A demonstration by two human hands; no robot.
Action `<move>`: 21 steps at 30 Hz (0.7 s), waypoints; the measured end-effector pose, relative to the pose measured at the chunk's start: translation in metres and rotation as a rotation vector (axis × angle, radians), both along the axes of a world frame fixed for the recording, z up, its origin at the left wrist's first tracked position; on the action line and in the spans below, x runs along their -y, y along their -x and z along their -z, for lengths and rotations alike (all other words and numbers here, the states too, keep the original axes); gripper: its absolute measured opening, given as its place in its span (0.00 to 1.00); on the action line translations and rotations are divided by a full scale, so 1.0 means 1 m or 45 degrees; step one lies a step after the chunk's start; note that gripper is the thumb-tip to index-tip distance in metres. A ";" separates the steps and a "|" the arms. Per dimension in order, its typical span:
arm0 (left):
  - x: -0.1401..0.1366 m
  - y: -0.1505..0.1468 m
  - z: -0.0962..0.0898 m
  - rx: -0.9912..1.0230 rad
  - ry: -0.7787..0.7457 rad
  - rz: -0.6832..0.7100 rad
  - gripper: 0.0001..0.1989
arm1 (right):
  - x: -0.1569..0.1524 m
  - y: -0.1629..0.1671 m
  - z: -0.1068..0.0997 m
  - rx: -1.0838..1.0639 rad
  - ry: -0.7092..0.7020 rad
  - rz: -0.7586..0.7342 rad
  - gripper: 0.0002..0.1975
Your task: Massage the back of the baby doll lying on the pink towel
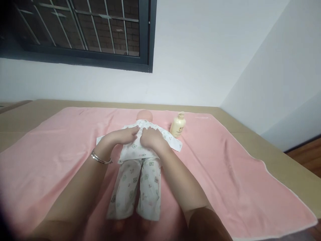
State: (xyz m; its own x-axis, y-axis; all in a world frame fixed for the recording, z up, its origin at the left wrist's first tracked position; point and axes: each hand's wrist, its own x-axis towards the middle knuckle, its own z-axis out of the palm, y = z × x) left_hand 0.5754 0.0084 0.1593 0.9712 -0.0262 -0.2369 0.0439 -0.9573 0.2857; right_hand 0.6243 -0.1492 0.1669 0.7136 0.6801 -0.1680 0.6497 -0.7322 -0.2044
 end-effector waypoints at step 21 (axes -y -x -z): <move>0.025 0.009 -0.013 0.059 -0.072 -0.148 0.22 | 0.005 -0.003 -0.003 0.112 -0.008 -0.105 0.25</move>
State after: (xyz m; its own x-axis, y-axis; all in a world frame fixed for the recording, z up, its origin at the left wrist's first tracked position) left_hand 0.5668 -0.0168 0.1723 0.9768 0.0992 -0.1897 0.1434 -0.9612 0.2358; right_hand 0.6275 -0.1543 0.1695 0.6669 0.7380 -0.1027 0.7235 -0.6743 -0.1479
